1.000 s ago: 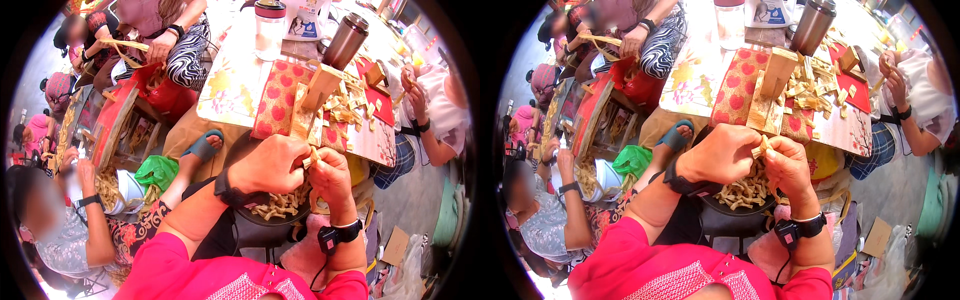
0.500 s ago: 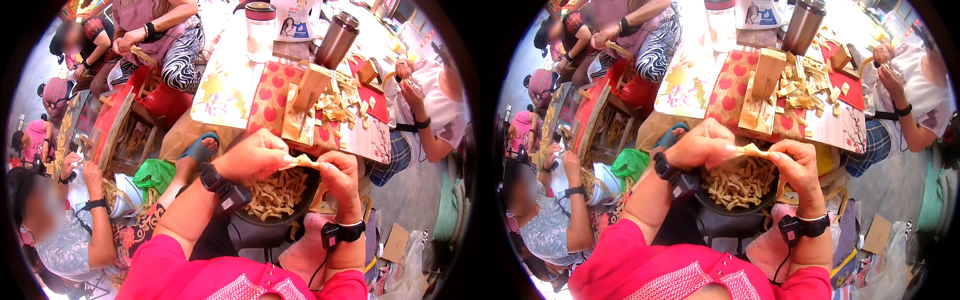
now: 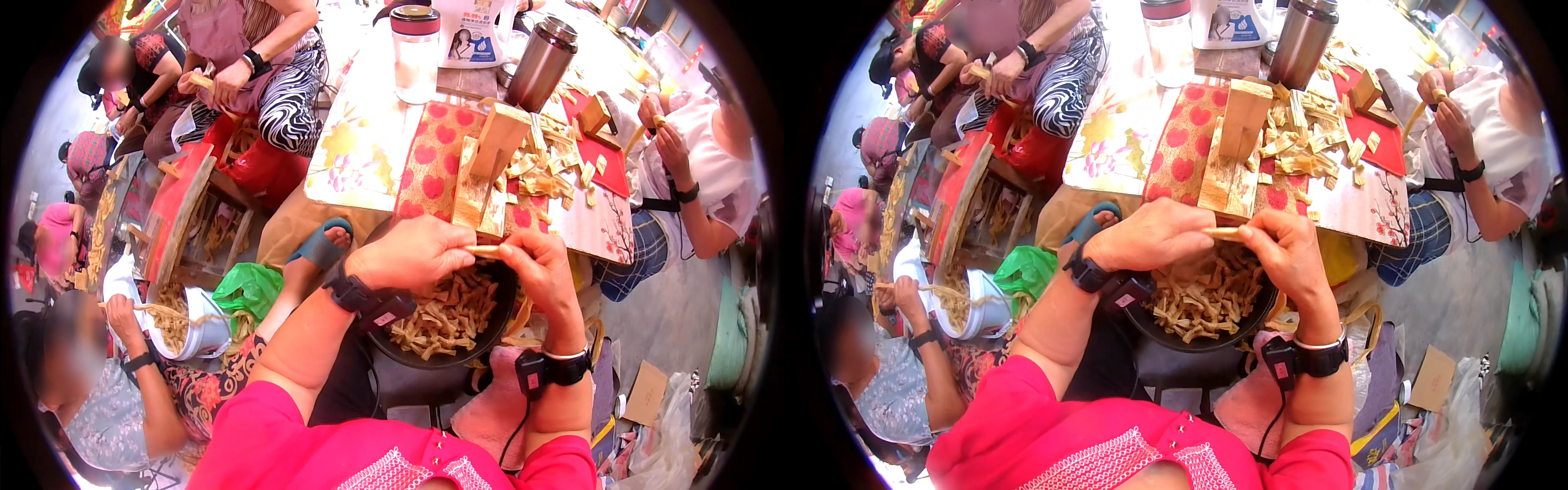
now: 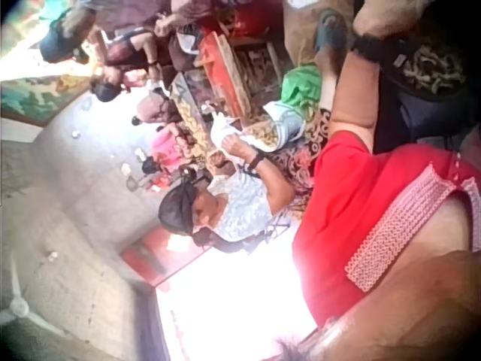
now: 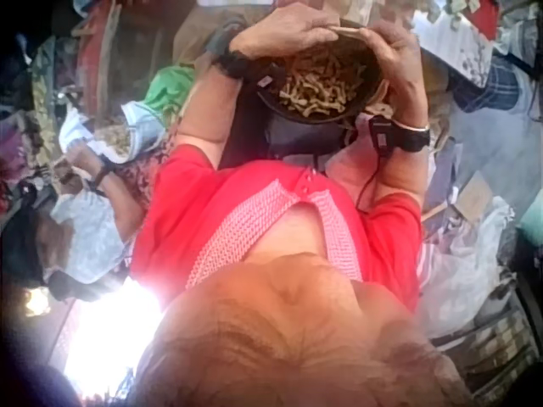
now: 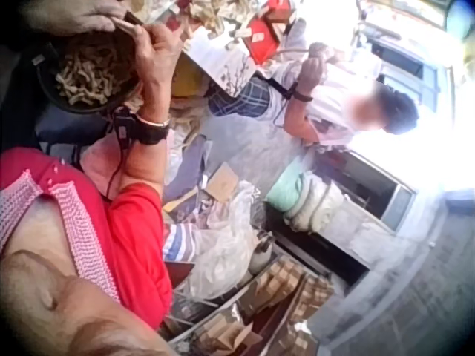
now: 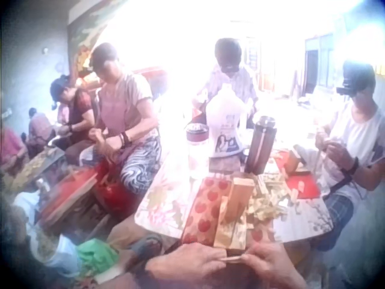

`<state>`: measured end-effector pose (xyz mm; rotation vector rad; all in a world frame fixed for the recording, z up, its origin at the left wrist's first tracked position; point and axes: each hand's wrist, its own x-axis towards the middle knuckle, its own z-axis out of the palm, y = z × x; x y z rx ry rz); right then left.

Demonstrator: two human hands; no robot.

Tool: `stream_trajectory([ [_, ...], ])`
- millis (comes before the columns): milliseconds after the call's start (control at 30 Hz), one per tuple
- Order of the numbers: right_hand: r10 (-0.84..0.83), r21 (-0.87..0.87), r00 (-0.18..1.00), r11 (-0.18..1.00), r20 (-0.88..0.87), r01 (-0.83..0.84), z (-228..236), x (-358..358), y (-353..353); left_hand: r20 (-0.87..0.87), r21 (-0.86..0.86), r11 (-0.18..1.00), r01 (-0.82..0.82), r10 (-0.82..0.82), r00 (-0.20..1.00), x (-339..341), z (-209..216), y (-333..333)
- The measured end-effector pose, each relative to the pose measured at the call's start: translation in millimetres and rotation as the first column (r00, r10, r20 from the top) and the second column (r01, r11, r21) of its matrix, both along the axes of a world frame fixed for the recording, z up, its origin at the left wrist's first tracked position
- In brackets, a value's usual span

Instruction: The person assembles pieces of joss paper by folding and interlocking them by hand into three-dimensional shapes, placing completed pieces into a black bowl.

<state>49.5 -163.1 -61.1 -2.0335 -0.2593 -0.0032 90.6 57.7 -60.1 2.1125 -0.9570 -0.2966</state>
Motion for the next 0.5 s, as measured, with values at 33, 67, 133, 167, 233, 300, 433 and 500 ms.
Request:
stream_trajectory([
  [33, -0.023, 0.017, 0.999, 1.0, 0.04, 0.022, -3, 7, 0, 0.088, 0.006, 0.996, -0.088, 0.088, 0.992, 2, -2, -3],
  [67, -0.045, 0.036, 0.996, 0.998, 0.079, 0.043, -7, 16, 1, 0.102, -0.041, 0.987, -0.155, 0.158, 0.982, 6, 1, -7],
  [133, -0.117, 0.084, 0.99, 0.99, 0.083, 0.11, -7, 30, 5, 0.157, -0.128, 0.957, -0.261, 0.279, 0.947, 19, -2, -15],
  [167, -0.152, 0.093, 0.981, 0.986, 0.123, 0.141, -8, 35, 7, 0.181, -0.173, 0.935, -0.309, 0.338, 0.923, 24, -3, -17],
  [233, -0.222, 0.114, 0.954, 0.973, 0.202, 0.202, -17, 46, 12, 0.136, -0.164, 0.926, -0.34, 0.363, 0.922, 31, -4, -19],
  [300, -0.261, 0.086, 0.932, 0.965, 0.253, 0.247, -21, 52, 15, 0.167, -0.177, 0.911, -0.372, 0.4, 0.901, 37, -13, -21],
  [433, -0.286, -0.248, 0.886, 0.887, 0.366, 0.388, -31, 52, 11, 0.164, -0.114, 0.892, -0.438, 0.451, 0.877, 32, -13, -16],
  [500, -0.334, -0.275, 0.815, 0.823, 0.474, 0.497, -40, 54, 0, 0.194, -0.123, 0.842, -0.525, 0.539, 0.819, 23, -8, -9],
])
